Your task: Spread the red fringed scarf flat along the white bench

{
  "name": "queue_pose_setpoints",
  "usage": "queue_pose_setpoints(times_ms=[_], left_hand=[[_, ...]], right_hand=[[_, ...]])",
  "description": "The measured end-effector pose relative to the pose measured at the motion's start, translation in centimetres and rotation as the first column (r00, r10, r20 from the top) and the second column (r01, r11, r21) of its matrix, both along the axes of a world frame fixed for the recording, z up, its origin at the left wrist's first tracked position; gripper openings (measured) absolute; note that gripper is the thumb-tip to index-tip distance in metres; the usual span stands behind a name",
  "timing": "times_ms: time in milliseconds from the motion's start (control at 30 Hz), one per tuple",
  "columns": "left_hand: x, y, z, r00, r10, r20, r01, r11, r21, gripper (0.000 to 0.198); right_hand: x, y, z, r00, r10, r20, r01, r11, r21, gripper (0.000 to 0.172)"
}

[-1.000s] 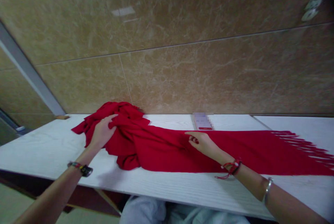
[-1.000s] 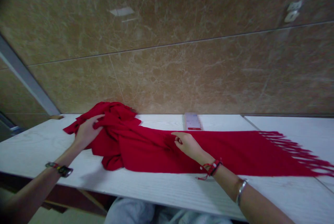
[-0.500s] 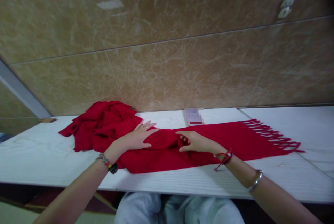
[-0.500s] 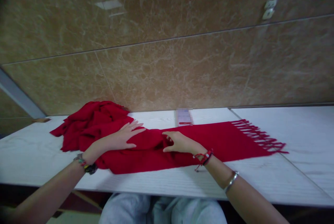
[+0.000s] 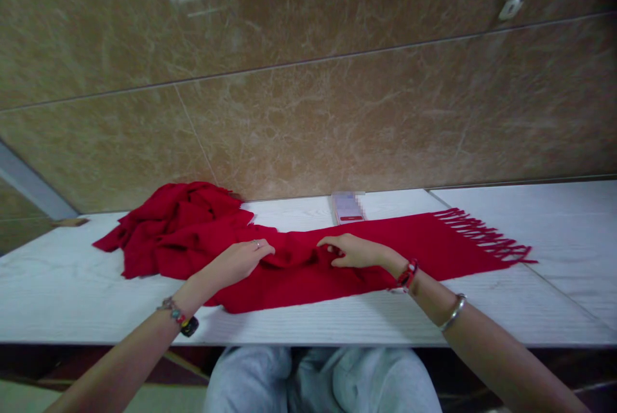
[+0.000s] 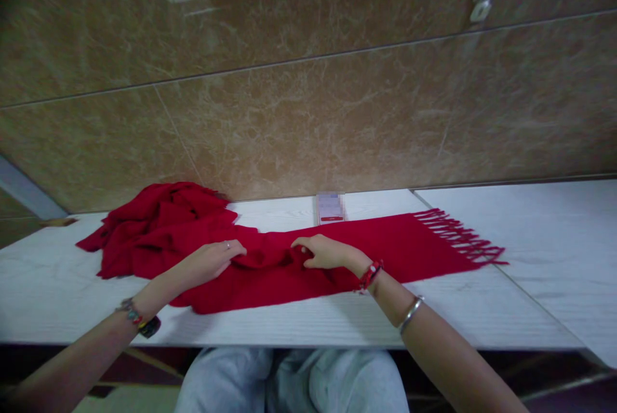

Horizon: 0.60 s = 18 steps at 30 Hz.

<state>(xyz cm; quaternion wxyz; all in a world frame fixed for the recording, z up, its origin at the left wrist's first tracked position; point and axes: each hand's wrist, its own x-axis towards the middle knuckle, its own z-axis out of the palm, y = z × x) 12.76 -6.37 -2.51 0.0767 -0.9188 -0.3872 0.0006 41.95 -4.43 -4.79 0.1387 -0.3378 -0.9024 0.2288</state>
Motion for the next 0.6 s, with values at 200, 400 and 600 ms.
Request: queue_pose_setpoints(times_ms=[200, 400, 600], left_hand=[[-2.7, 0.8, 2.8, 0.919, 0.151, 0.366, -0.162, 0.987, 0.0, 0.027], [1.2, -2.4, 0.7, 0.992, -0.06, 0.108, 0.043, 0.987, 0.152, 0.025], [5.8, -2.8, -2.9, 0.997, -0.023, -0.08, 0.035, 0.986, 0.163, 0.025]], right_hand=[[1.2, 1.4, -0.2, 0.993, -0.011, -0.117, -0.013, 0.981, -0.195, 0.039], [1.2, 1.1, 0.0, 0.986, 0.08, -0.146, -0.121, 0.948, -0.295, 0.038], [1.0, 1.1, 0.3, 0.977, 0.194, -0.092, -0.213, 0.934, -0.285, 0.031]])
